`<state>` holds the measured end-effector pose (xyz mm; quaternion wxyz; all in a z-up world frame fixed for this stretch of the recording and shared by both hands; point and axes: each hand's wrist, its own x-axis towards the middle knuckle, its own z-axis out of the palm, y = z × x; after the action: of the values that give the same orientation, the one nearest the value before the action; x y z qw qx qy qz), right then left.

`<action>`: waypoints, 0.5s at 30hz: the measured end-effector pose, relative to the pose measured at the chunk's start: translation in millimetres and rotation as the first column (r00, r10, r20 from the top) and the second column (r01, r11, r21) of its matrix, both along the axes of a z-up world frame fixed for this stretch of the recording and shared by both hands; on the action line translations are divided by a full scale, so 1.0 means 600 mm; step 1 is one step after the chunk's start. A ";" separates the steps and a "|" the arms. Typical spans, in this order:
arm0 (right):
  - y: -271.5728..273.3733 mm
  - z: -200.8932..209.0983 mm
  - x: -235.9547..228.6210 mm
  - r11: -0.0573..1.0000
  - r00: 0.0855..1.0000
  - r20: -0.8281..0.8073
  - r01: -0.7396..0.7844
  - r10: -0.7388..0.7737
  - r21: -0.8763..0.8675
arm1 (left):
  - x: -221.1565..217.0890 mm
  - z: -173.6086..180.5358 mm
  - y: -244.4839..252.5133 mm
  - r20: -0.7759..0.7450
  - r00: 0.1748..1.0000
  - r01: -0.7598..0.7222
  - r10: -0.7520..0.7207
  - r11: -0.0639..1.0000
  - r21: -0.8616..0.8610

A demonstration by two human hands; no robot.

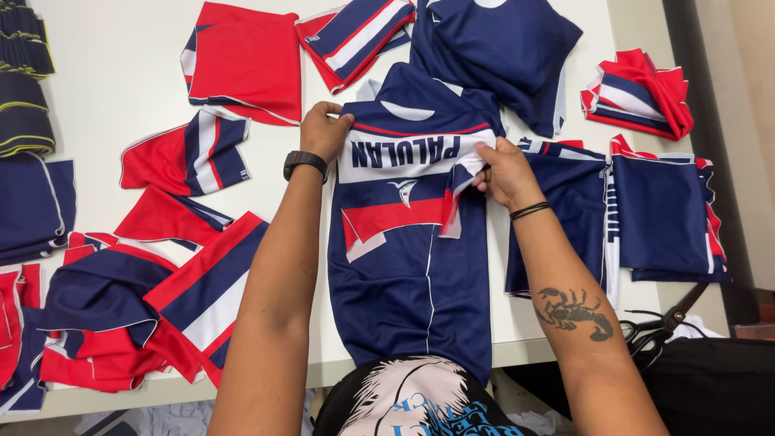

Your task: The person folds multiple sports jerseys and shorts on a white table. They pick up each item, unfold it, align the edges, fold it into a compact rectangle, and place it into a growing stack. The process is repeated for several items.

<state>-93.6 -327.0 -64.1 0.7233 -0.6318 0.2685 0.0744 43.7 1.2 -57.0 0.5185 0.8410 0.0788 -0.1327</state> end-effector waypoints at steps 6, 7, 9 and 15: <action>0.000 -0.004 -0.024 0.949 0.991 -0.030 -0.132 0.129 -0.285 | -0.001 0.008 0.008 -0.095 0.994 0.059 -0.061 0.998 -0.024; 0.000 -0.003 -0.026 0.943 0.990 -0.031 -0.141 0.138 -0.302 | -0.001 0.007 0.009 -0.076 0.995 0.058 -0.060 0.998 -0.024; -0.003 0.006 -0.031 0.872 0.986 -0.048 -0.165 0.162 -0.462 | -0.001 0.004 0.008 -0.039 0.997 0.061 -0.062 0.998 -0.024; -0.012 0.040 0.008 0.337 0.904 0.234 0.108 0.359 -0.935 | 0.020 -0.007 -0.004 -0.015 1.000 0.004 -0.004 1.000 -0.007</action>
<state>-88.8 -334.1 -39.9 0.2614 -0.9491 0.0570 -0.1663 55.9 -1.3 -61.5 0.5204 0.8385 0.0805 -0.1403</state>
